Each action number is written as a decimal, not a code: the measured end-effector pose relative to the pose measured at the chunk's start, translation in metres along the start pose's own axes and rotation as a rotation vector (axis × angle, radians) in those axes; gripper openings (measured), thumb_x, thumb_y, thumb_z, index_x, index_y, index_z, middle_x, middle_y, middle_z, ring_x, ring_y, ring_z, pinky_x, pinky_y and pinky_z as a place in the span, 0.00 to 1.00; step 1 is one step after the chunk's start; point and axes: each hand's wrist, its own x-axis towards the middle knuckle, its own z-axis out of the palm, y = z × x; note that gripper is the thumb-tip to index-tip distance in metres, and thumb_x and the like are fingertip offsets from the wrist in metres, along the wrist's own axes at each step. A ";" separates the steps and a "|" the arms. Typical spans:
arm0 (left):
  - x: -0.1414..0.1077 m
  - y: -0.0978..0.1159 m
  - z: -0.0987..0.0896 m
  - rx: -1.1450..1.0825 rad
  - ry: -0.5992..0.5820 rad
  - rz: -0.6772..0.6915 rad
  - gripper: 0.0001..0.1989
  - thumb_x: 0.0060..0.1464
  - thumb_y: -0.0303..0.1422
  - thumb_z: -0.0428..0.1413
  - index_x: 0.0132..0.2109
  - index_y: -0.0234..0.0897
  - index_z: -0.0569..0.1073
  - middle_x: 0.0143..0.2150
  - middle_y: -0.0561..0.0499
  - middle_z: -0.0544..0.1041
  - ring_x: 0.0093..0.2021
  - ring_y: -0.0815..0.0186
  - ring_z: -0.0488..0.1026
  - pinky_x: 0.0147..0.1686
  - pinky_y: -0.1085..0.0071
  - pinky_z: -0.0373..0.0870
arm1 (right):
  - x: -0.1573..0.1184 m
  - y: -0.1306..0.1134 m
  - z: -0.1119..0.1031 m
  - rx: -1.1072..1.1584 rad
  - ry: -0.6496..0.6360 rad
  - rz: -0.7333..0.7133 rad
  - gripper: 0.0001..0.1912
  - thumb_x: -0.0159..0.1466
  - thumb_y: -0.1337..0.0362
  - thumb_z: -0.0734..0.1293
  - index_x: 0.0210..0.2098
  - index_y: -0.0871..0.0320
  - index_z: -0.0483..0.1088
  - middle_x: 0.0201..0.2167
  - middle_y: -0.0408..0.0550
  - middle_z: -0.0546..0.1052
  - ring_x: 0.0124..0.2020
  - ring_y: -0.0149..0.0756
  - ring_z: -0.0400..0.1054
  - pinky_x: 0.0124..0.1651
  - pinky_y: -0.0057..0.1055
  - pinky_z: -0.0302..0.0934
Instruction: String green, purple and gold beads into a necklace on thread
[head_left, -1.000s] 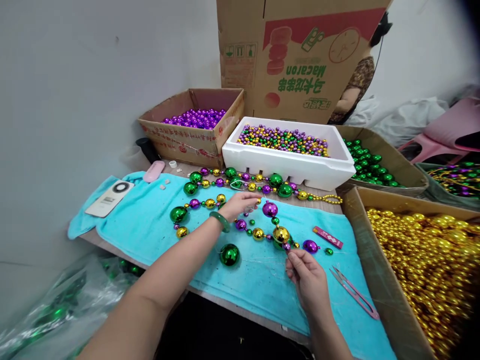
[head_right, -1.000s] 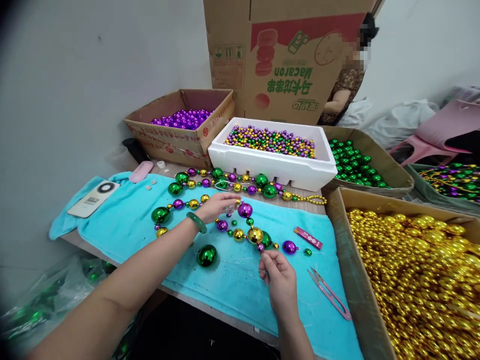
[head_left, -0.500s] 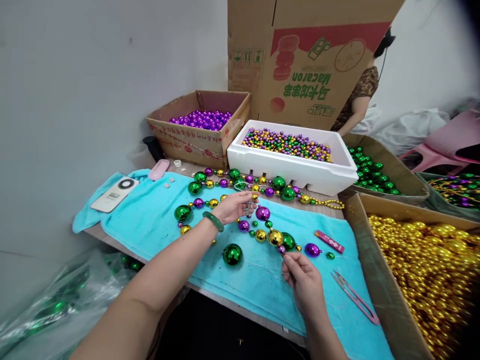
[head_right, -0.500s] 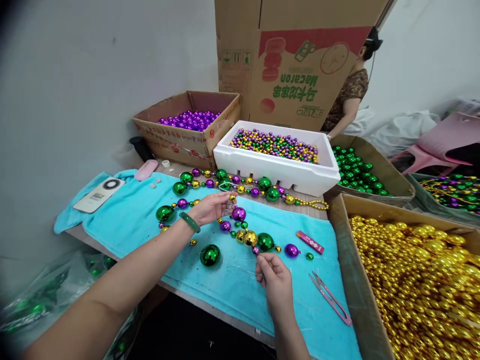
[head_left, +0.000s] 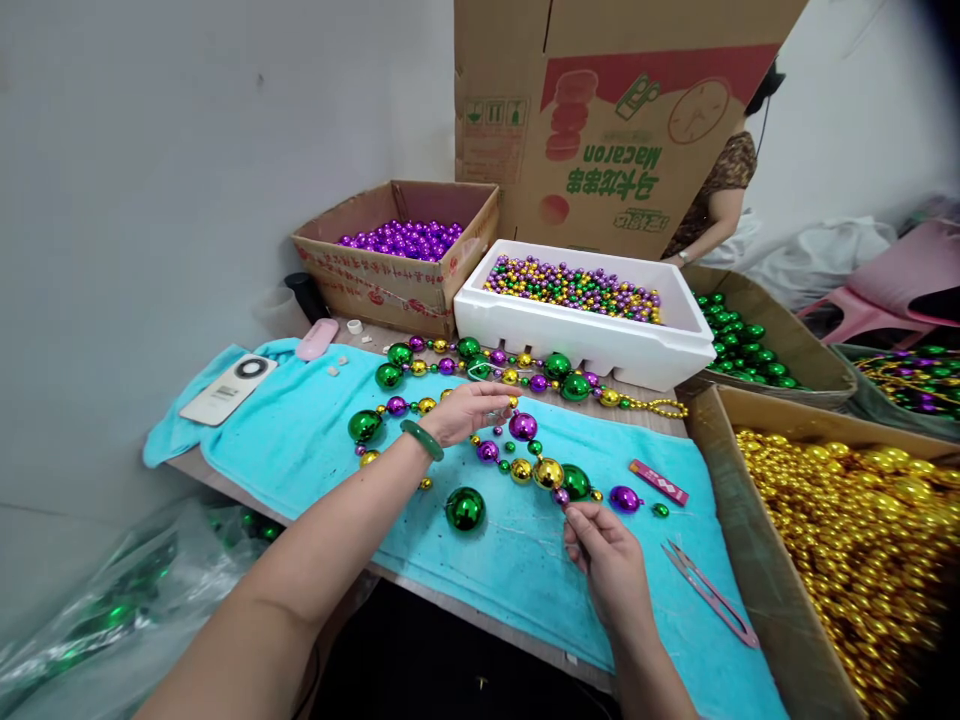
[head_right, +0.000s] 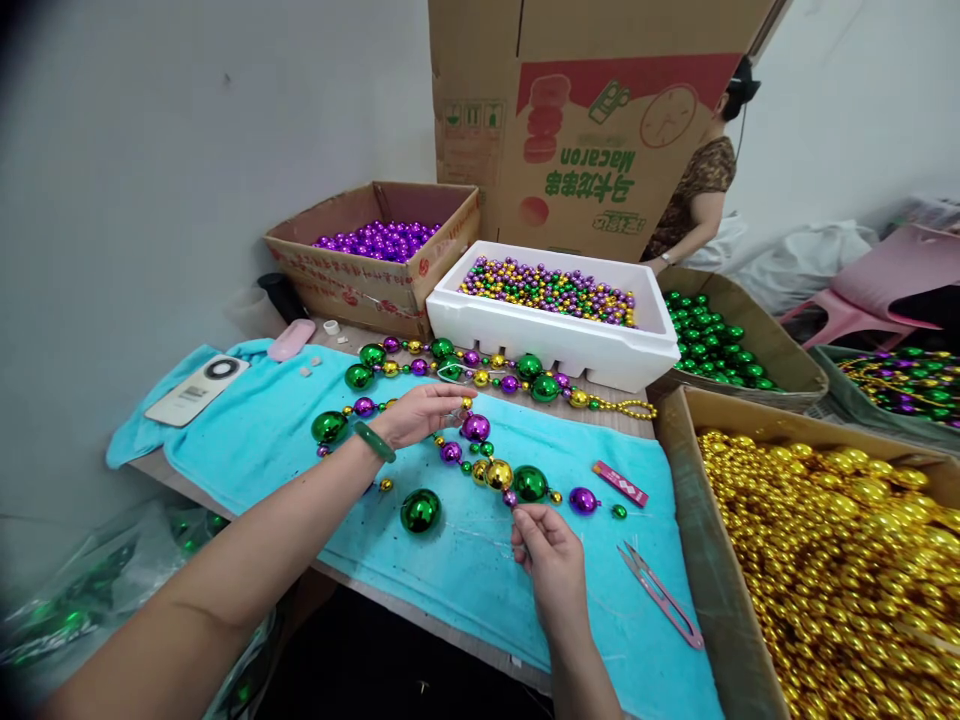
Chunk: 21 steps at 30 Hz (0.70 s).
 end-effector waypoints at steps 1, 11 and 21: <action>-0.001 0.001 0.001 0.009 -0.003 -0.001 0.12 0.47 0.26 0.61 0.41 0.31 0.76 0.37 0.47 0.75 0.34 0.74 0.71 0.37 0.75 0.68 | 0.000 0.000 0.000 -0.027 0.012 0.009 0.19 0.49 0.51 0.73 0.29 0.60 0.72 0.17 0.41 0.67 0.16 0.26 0.58 0.18 0.23 0.50; -0.005 -0.009 0.013 0.082 0.041 -0.087 0.12 0.42 0.32 0.65 0.35 0.31 0.75 0.30 0.51 0.74 0.27 0.75 0.69 0.29 0.76 0.65 | -0.004 -0.006 0.007 -0.002 -0.111 0.121 0.24 0.45 0.54 0.74 0.37 0.58 0.66 0.20 0.42 0.71 0.19 0.30 0.63 0.18 0.23 0.52; -0.033 0.018 0.069 0.509 0.023 0.236 0.05 0.48 0.31 0.59 0.31 0.33 0.77 0.24 0.53 0.72 0.25 0.74 0.67 0.24 0.77 0.60 | -0.003 -0.023 -0.005 -0.479 0.031 -0.151 0.16 0.51 0.56 0.70 0.37 0.58 0.75 0.20 0.41 0.71 0.17 0.27 0.58 0.22 0.27 0.53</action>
